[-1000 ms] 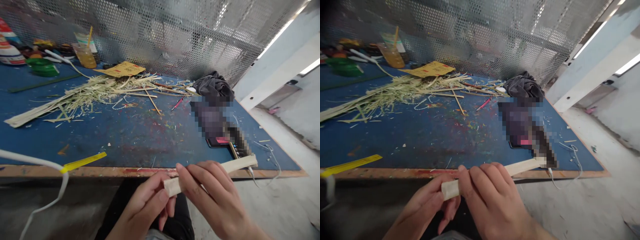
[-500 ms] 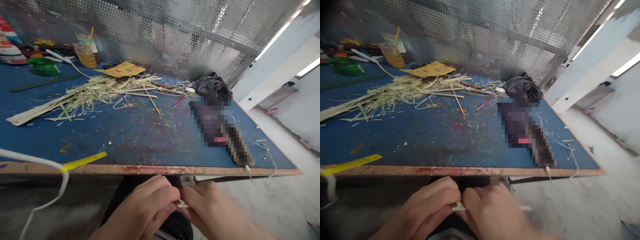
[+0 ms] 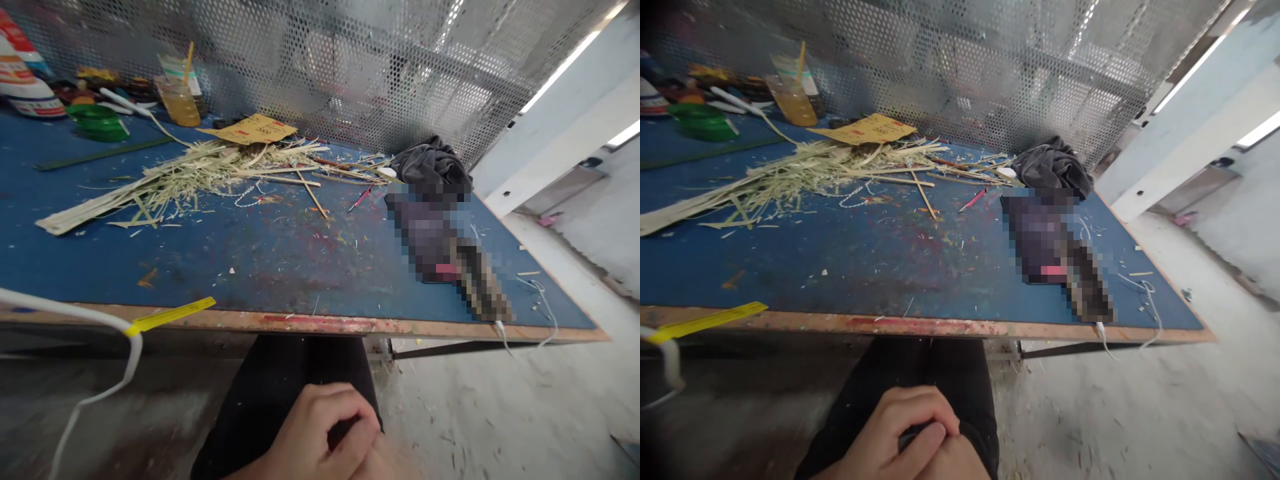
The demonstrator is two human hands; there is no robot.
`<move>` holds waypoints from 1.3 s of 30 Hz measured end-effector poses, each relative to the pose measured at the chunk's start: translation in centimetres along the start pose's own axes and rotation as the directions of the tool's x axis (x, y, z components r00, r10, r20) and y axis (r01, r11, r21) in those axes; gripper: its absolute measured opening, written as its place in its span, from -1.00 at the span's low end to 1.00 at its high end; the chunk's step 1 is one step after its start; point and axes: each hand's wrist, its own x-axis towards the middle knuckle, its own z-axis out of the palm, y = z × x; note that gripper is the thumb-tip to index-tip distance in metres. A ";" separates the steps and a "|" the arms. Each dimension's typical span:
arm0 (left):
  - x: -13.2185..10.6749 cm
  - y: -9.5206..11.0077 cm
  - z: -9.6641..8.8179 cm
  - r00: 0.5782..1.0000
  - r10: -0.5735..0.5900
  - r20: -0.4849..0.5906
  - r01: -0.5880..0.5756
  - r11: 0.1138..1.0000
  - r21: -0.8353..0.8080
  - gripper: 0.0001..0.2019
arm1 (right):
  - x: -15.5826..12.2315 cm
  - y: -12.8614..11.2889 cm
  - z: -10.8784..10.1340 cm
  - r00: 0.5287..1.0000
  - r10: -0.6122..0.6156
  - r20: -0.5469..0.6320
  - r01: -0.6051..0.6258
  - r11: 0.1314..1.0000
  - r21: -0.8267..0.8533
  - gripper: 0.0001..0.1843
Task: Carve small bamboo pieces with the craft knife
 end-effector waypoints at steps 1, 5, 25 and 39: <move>-0.8 -0.5 0.6 1.000 -0.020 0.009 0.020 1.000 -0.019 -0.68 | -0.4 -0.2 0.4 0.996 0.046 0.072 -0.049 0.998 0.050 -0.83; -3.5 -1.2 2.1 0.978 -0.206 0.021 0.207 0.978 -0.025 -0.67 | -2.0 -0.3 -0.2 0.934 0.005 0.356 -0.113 0.952 0.285 -0.73; -4.1 -1.3 3.5 0.818 -0.497 0.290 0.571 0.767 -0.294 -0.59 | -4.1 -1.2 -1.1 0.842 0.097 0.530 -0.494 0.531 0.688 -0.73; -3.6 -1.2 3.1 0.871 -0.411 0.270 0.460 0.874 -0.156 -0.60 | -4.5 -1.4 -0.5 0.929 0.071 0.363 -0.315 0.667 0.676 -0.68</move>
